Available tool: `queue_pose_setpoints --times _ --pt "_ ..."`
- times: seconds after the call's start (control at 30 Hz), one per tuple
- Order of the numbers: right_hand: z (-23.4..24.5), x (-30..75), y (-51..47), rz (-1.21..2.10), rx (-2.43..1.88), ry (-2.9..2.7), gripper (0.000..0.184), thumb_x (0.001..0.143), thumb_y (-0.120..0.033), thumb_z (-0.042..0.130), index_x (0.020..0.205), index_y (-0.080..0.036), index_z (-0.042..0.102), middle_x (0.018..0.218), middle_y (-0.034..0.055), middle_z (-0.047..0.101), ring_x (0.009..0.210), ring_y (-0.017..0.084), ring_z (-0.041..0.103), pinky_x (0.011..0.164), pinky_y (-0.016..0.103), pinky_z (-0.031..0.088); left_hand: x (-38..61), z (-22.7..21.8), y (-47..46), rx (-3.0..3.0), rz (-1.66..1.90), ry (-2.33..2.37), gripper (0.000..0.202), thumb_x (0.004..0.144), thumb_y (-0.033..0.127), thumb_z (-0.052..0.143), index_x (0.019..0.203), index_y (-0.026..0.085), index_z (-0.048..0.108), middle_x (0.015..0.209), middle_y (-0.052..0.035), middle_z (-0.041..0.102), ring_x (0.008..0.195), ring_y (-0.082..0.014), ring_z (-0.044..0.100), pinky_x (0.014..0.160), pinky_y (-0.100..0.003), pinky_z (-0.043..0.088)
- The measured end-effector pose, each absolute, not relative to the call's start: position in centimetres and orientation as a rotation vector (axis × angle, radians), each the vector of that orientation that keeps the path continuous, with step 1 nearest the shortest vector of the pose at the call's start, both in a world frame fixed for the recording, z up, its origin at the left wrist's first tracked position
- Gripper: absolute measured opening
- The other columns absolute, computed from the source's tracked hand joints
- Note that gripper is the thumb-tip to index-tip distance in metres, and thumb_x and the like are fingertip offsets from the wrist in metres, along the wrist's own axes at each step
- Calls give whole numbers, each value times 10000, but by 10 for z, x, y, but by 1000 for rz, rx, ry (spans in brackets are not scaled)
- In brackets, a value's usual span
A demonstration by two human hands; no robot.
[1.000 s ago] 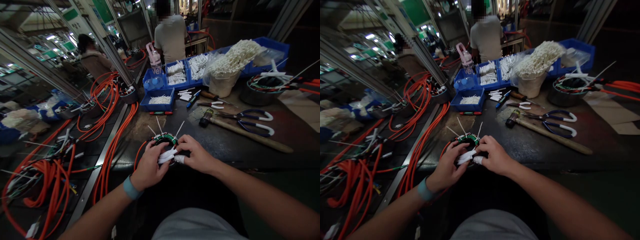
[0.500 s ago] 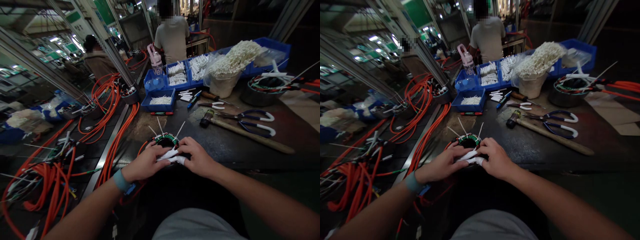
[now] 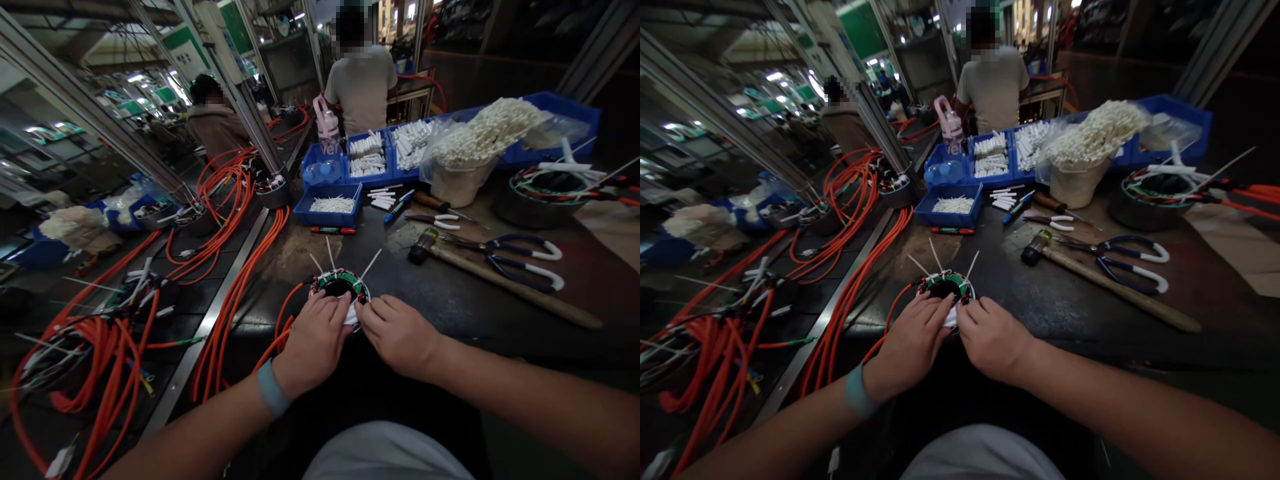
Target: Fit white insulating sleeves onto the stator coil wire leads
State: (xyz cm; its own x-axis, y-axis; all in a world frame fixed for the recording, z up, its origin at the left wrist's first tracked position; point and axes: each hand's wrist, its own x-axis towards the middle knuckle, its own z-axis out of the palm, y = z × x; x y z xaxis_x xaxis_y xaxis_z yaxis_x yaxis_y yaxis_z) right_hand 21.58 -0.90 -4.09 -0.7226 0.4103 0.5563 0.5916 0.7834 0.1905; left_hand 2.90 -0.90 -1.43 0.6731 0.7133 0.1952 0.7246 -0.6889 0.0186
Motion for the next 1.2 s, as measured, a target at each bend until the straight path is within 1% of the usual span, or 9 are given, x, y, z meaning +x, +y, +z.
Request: queue_pose_setpoints --times 0.13,0.27,0.37,0.47,0.5,0.63,0.83,1.0,1.2 --pt "-37 213 -11 -524 -696 -2541 278 843 -100 430 971 -20 663 912 162 612 784 241 536 654 377 441 31 -9 -7 -2802 -207 -1152 367 904 210 432 1252 106 483 1009 -102 627 976 -214 562 1012 -444 381" --pt "-32 238 21 -81 -727 -2534 220 847 -211 505 990 -158 664 870 64 633 770 175 554 652 291 457 32 -6 -5 -2769 -177 -1128 343 908 205 416 1226 121 516 945 -89 639 912 -214 580 978 -458 403" --pt "-19 291 81 46 -1129 -1999 188 845 -270 496 937 -249 659 872 10 637 791 146 573 728 267 467 32 -8 -5 -2734 -212 -1116 347 910 185 395 1231 124 515 939 -85 639 901 -215 583 959 -462 413" --pt "-2 362 148 -128 -1415 -1566 314 861 -174 334 1018 -176 605 946 102 596 858 228 543 765 406 434 30 -11 -4 -2722 -243 -1077 353 912 166 372 1235 125 509 944 -79 639 891 -211 583 950 -458 419" --pt "4 384 167 -185 -1500 -1436 303 826 -153 372 1040 -159 587 965 122 581 877 245 532 778 429 416 29 -12 -4 -2726 -246 -1068 356 911 164 370 1238 128 507 954 -77 639 887 -209 582 943 -453 425" --pt "17 439 210 -344 -1840 -1052 363 693 -112 533 1051 -144 578 959 107 584 833 215 513 752 363 387 27 -13 -3 -2731 -267 -1102 383 898 158 371 1264 150 484 1019 -91 632 929 -227 574 921 -448 443" --pt "27 450 218 -292 -1873 -1060 195 731 -180 607 910 -137 670 899 94 616 765 160 474 709 320 324 29 -9 -4 -2813 -214 -1184 393 890 172 417 1278 141 465 988 -98 620 927 -234 562 929 -457 445" --pt "32 456 228 -191 -1858 -996 304 707 -190 656 994 -94 680 888 133 645 689 133 477 670 316 331 33 -5 -6 -2841 -131 -1242 414 894 195 431 1302 125 439 1014 -109 615 982 -235 554 979 -472 412" --pt "31 457 229 -92 -1824 -980 244 628 -127 685 861 -67 722 819 136 663 650 114 500 667 333 346 35 -3 -8 -2838 -146 -1274 404 905 210 413 1303 142 435 1076 -105 610 1046 -213 549 1054 -468 339"
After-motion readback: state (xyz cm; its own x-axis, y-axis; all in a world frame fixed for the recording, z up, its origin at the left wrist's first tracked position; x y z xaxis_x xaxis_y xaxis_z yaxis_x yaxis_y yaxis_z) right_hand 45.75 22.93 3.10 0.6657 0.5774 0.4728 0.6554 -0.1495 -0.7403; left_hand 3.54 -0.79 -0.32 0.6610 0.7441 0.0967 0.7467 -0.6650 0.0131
